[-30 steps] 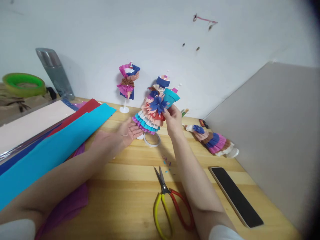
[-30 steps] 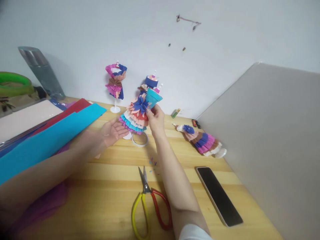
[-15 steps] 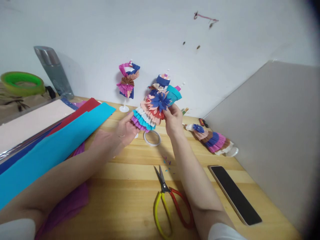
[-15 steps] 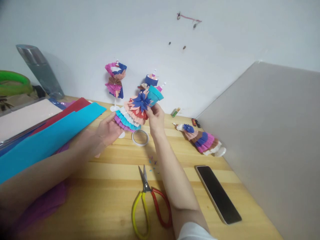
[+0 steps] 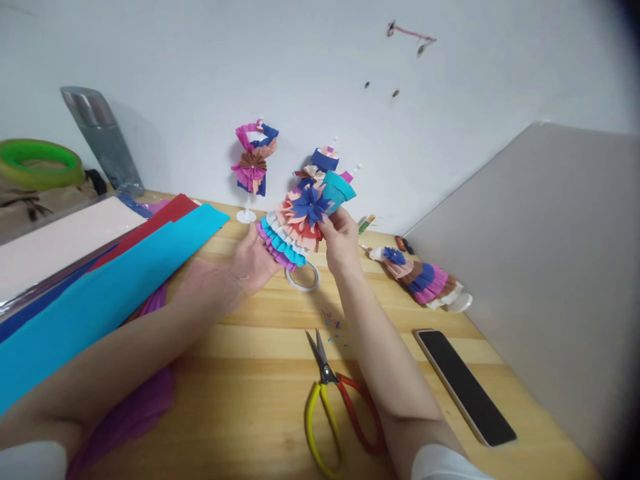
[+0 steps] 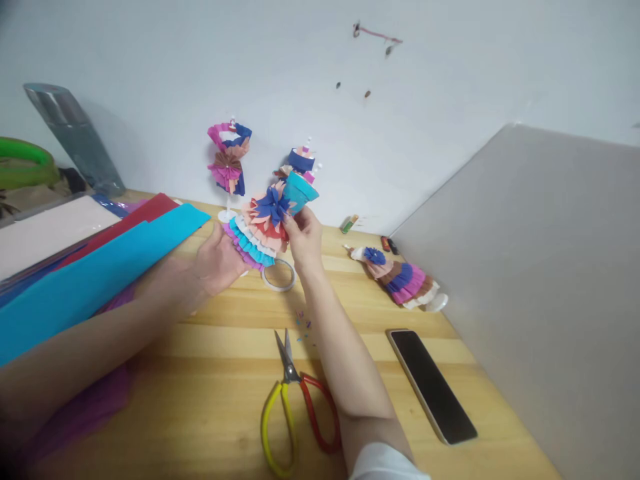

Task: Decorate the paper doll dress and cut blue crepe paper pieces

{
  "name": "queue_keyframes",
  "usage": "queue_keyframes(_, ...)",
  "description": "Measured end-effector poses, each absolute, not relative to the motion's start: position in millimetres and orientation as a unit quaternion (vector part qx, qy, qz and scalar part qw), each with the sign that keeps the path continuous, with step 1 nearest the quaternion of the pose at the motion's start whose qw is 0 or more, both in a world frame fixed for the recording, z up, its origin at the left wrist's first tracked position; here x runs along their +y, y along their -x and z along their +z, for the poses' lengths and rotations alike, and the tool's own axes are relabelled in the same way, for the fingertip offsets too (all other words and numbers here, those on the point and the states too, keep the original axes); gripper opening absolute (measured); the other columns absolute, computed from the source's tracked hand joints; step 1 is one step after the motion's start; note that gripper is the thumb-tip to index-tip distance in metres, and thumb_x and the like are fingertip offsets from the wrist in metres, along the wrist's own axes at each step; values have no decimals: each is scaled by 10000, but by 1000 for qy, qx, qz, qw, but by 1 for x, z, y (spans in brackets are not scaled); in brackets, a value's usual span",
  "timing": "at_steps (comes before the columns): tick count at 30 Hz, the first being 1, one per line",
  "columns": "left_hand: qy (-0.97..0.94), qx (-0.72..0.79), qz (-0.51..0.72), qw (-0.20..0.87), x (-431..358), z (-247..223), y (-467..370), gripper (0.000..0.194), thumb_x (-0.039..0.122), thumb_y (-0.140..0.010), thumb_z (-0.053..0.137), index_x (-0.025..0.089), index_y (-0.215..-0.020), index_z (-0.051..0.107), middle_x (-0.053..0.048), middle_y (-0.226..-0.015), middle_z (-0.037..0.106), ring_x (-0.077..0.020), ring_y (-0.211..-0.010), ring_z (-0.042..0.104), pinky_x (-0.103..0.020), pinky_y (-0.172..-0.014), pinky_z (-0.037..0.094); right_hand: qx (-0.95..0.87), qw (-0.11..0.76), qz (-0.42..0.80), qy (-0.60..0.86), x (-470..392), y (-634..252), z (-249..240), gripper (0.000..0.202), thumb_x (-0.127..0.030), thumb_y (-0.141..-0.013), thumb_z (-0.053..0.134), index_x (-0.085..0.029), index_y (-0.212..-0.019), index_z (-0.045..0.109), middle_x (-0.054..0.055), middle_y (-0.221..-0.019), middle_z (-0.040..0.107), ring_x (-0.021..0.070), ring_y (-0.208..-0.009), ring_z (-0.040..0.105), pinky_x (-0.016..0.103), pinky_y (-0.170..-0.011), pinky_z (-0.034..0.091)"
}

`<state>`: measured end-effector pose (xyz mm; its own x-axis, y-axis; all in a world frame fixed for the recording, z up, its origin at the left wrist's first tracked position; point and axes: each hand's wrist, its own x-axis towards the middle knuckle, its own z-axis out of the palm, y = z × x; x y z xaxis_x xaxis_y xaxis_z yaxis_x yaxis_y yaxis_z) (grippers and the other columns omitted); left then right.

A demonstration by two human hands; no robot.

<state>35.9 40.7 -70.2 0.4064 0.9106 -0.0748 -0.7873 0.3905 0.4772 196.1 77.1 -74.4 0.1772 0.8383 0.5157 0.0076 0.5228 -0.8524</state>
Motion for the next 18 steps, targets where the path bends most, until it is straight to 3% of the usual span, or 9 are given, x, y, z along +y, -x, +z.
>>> queue_keyframes(4,-234,68,519,819,42,-77,-33,583,540,-960,242,217,-1381,485,-103,-1391,548,-254,-1369,409,-458,-1086,382,-572,662,300,380,76,-196,-75,390,-508,-691,720,-213,-929,631,64,-978,726,244,-925,657,398,-871,508)
queue_keyframes(18,-235,107,474,842,52,-89,-20,715,658,-906,239,166,-1356,500,-172,-1395,529,-340,-1382,368,-593,-1059,347,-595,647,231,417,79,-198,-80,341,-496,-710,707,-219,-889,624,36,-857,704,219,-829,634,352,-784,498)
